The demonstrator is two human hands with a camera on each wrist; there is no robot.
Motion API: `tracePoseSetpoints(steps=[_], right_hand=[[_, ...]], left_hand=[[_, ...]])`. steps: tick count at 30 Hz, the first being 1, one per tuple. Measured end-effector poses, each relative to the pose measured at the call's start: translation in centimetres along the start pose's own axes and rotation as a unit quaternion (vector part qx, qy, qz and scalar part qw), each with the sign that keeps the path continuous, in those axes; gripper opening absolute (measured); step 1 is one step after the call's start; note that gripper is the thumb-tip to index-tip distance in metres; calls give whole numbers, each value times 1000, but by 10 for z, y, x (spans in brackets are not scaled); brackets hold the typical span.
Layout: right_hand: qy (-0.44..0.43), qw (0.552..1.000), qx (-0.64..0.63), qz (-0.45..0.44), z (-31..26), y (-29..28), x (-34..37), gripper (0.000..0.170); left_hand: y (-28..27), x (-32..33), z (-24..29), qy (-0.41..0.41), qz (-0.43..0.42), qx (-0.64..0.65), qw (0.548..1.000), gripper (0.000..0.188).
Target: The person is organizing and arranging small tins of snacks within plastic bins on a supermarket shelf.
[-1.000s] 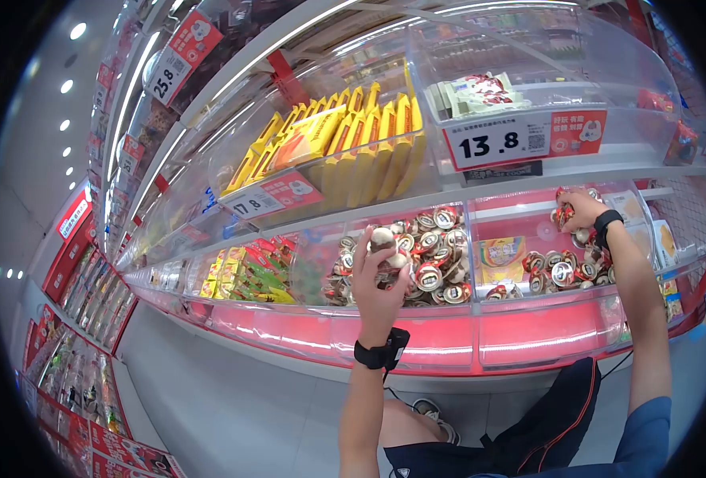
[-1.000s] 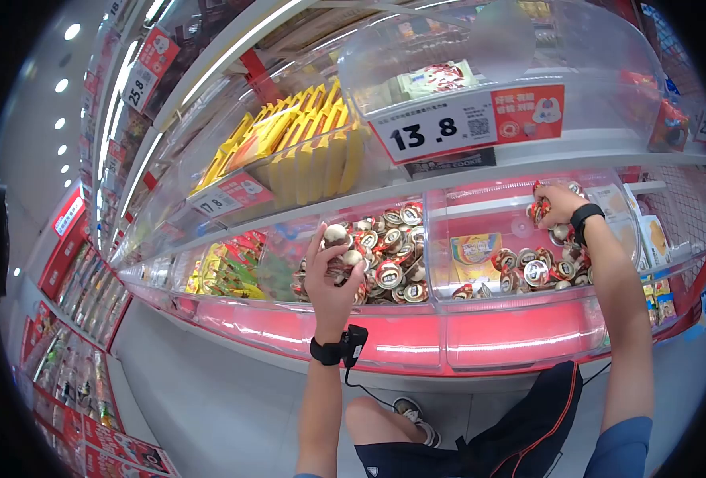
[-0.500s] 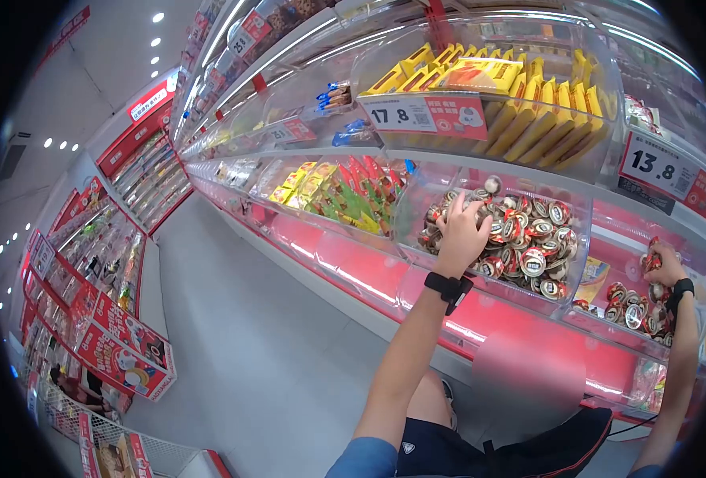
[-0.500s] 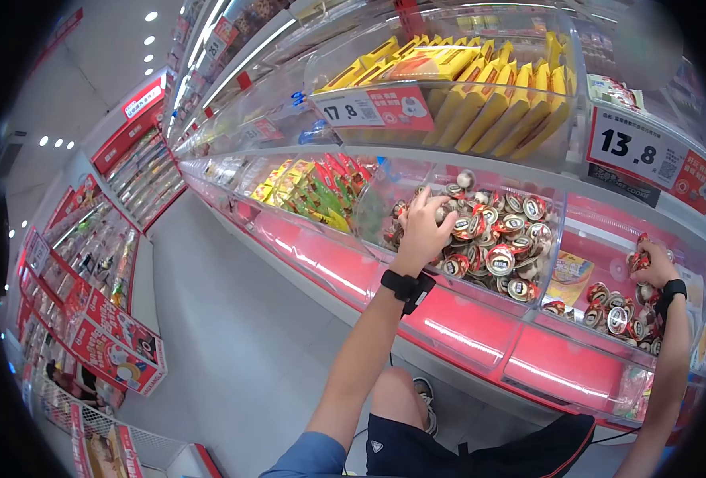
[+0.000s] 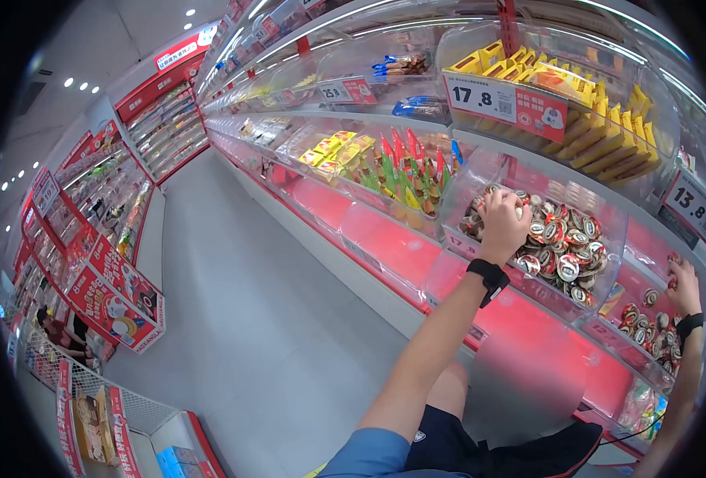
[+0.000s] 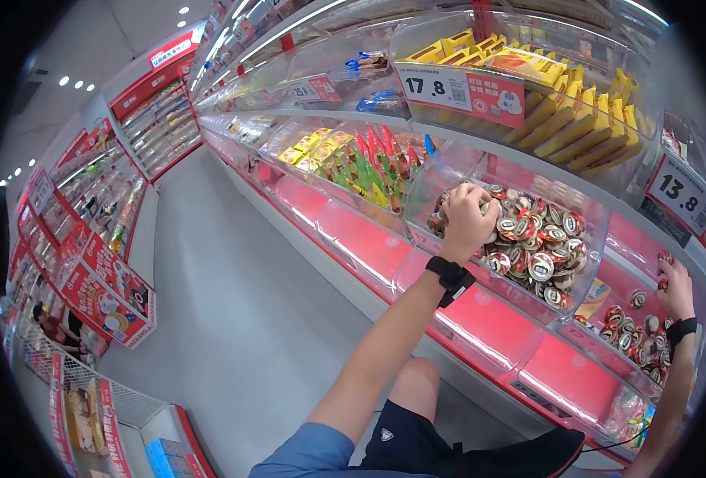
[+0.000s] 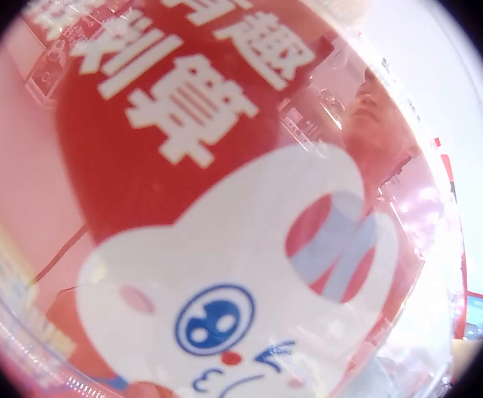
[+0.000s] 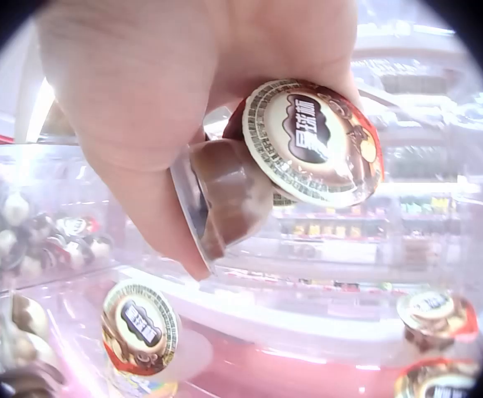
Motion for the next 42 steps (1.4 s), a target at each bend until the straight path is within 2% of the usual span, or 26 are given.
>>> tracePoseSetpoints(steps=[4, 7, 11, 12, 15, 16, 19, 20, 22, 24, 26, 29, 31, 32, 33, 34, 35, 36, 38, 42], right_hand=[[-23, 996, 0, -82, -54, -42, -2, 34], [-140, 989, 31, 37, -131, -80, 10, 33], [-231, 963, 98, 96, -194, -97, 25, 29], [-234, 964, 63, 114, -205, -94, 24, 27], [-326, 930, 35, 164, -261, -103, 3, 27], [-359, 919, 31, 159, -285, -108, -8, 27], [-376, 917, -19, 130, -322, -98, -47, 29], [-362, 927, -77, 60, -317, -85, -65, 33], [-246, 927, -277, -57, -301, -45, -93, 44], [-255, 939, -207, -101, -289, -26, -114, 52], [-225, 950, -167, -139, -260, 0, -122, 62], [-191, 957, -156, -151, -236, 28, -119, 68], [-263, 946, -137, -131, -251, 7, -108, 67], [-304, 941, -111, -101, -254, -9, -98, 68], [-286, 930, -154, -174, -301, -61, -84, 58], [-284, 930, -140, -185, -306, -79, -71, 52], [-250, 950, -77, -169, -291, -86, -58, 48], [-279, 949, -68, -128, -277, -96, -47, 46], [-240, 966, -8, -94, -234, -109, -23, 43], [-158, 976, -24, -148, -188, -106, 7, 53]], left_hand=[[0, -1, 1, 8, 3, 4, 1000, 15], [-3, -1, 1, 15, 50, 25, 998, 12], [-4, -1, 2, 14, 44, 24, 999, 12], [-3, 0, 2, 24, 56, 14, 998, 12], [-5, 1, 2, 24, 58, 20, 998, 11], [-3, 0, 1, 23, 53, 30, 998, 11], [-1, -1, 2, 14, 60, 32, 998, 11], [-3, -3, 1, 16, 62, 44, 997, 11], [-4, 2, 1, 8, 62, 54, 997, 11], [0, 1, 2, 13, 73, 57, 996, 11], [6, 1, -1, 15, 74, 66, 995, 12], [12, 0, -1, 4, 57, 87, 995, 10], [17, -1, -4, -11, 16, 98, 995, 13], [19, -1, -6, -6, 41, 96, 995, 11], [24, -1, -7, 1, 64, 95, 993, 11], [27, -1, -9, 9, 85, 97, 992, 10], [30, -1, -11, 9, 89, 96, 991, 11], [33, -2, -12, 11, 92, 98, 991, 11], [35, -2, -12, 15, 88, 104, 991, 11], [32, -2, -11, 17, 70, 113, 991, 11]])
Point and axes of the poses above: each hand's wrist, its own x-axis away from the middle knuckle, its own y-axis out of the palm, z = x × y, the point moved 6 cm from there along -x, towards the middle knuckle, and after that the axes turned 6 degrees about -y, right-handed, at the moved point
